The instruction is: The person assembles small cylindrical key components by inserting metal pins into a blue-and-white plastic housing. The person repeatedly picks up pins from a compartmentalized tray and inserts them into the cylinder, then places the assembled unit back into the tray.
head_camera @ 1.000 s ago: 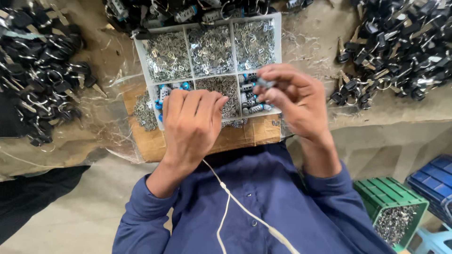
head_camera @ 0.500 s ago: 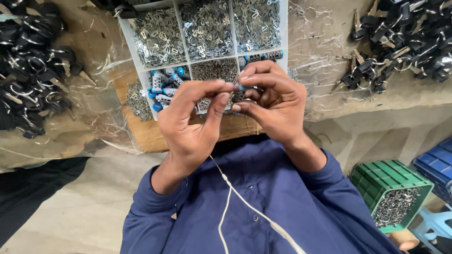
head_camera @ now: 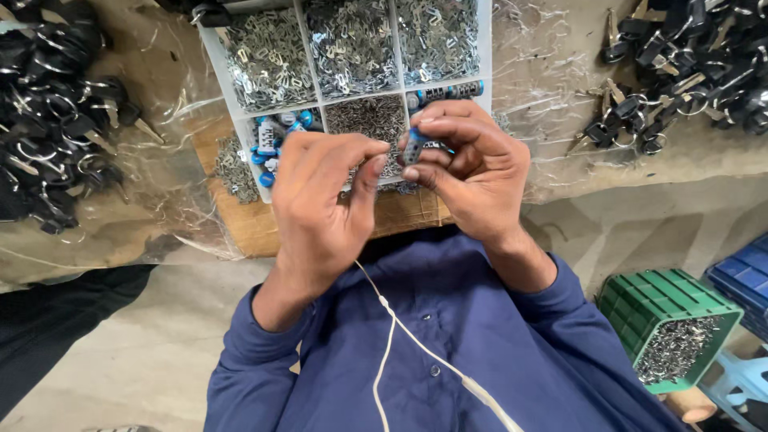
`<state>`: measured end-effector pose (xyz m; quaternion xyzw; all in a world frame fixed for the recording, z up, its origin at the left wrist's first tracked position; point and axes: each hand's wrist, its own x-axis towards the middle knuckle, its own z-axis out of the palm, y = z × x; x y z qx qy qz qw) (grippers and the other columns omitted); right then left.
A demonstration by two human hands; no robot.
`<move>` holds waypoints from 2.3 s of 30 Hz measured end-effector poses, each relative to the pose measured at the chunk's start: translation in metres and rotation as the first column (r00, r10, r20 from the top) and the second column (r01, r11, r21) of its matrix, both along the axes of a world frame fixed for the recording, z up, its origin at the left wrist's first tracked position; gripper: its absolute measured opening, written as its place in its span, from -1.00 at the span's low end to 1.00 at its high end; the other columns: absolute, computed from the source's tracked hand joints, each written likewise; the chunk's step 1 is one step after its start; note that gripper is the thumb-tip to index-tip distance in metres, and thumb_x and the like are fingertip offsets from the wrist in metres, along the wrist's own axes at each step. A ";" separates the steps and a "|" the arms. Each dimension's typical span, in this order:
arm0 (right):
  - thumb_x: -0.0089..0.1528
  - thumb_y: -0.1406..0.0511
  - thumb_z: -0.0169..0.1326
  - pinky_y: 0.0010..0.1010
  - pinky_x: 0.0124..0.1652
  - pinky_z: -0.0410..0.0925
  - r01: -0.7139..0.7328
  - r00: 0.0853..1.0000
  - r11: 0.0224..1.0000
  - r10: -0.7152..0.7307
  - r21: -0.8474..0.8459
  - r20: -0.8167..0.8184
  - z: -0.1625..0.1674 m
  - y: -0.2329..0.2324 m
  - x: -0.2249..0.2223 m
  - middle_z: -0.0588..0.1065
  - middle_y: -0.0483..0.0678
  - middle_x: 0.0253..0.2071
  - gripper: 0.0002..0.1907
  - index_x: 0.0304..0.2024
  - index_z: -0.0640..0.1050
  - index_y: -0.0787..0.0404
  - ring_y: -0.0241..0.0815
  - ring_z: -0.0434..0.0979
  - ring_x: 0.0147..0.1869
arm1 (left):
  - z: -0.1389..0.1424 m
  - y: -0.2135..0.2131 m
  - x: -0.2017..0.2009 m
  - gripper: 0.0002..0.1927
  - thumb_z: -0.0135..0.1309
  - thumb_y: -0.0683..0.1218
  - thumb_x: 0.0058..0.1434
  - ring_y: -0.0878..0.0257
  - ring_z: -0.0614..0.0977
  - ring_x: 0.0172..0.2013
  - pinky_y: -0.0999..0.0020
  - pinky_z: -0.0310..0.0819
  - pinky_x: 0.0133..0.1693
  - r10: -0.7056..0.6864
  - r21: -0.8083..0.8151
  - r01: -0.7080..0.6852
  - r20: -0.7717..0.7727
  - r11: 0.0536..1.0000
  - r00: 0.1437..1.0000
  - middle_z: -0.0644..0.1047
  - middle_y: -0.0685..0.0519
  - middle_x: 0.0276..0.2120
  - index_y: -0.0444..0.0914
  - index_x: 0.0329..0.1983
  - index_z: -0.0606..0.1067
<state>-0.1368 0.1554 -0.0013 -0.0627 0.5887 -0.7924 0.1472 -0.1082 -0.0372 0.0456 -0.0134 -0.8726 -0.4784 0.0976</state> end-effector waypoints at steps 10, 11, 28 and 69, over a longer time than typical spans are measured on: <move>0.24 0.69 0.26 -0.44 0.09 0.59 0.016 0.993 0.992 -0.001 0.124 -0.118 0.004 -0.002 0.004 0.47 0.10 0.09 -0.71 -0.05 0.56 0.42 -0.20 0.59 0.11 | 0.001 0.008 0.002 -0.93 0.26 -0.19 0.41 0.12 0.57 -0.16 0.30 0.45 -0.10 0.016 0.019 -0.015 -0.022 1.000 1.000 0.62 0.05 -0.15 -0.23 -0.08 0.61; 0.23 0.68 0.29 -0.48 0.08 0.57 0.029 0.983 0.981 0.007 0.191 -0.186 0.006 -0.002 0.004 0.48 0.08 0.07 -0.70 -0.06 0.57 0.40 -0.22 0.59 0.11 | 0.001 0.008 0.002 -0.91 0.27 -0.19 0.40 0.10 0.57 -0.15 0.29 0.44 -0.11 0.005 -0.010 -0.005 -0.045 1.000 0.999 0.62 0.04 -0.15 -0.24 -0.08 0.61; 0.26 0.72 0.20 -0.49 0.10 0.58 0.004 1.000 0.993 -0.002 0.115 -0.016 -0.006 0.000 -0.003 0.42 0.13 0.20 -0.63 0.07 0.52 0.45 -0.23 0.56 0.17 | -0.002 0.003 -0.001 -0.80 0.28 -0.26 0.37 0.12 0.59 -0.11 0.34 0.47 -0.05 -0.006 0.032 0.006 0.006 0.999 1.000 0.61 0.04 -0.08 -0.23 0.02 0.59; 0.25 0.73 0.24 -0.37 0.10 0.60 0.042 0.978 0.979 0.001 0.202 -0.208 0.007 -0.013 0.009 0.44 0.12 0.10 -0.68 -0.01 0.52 0.47 -0.16 0.60 0.14 | -0.021 0.006 0.016 -0.84 0.24 -0.34 0.39 0.29 0.70 -0.09 0.43 0.64 0.00 0.006 0.632 -0.097 0.145 0.769 0.989 0.63 -0.11 -0.10 -0.39 -0.07 0.49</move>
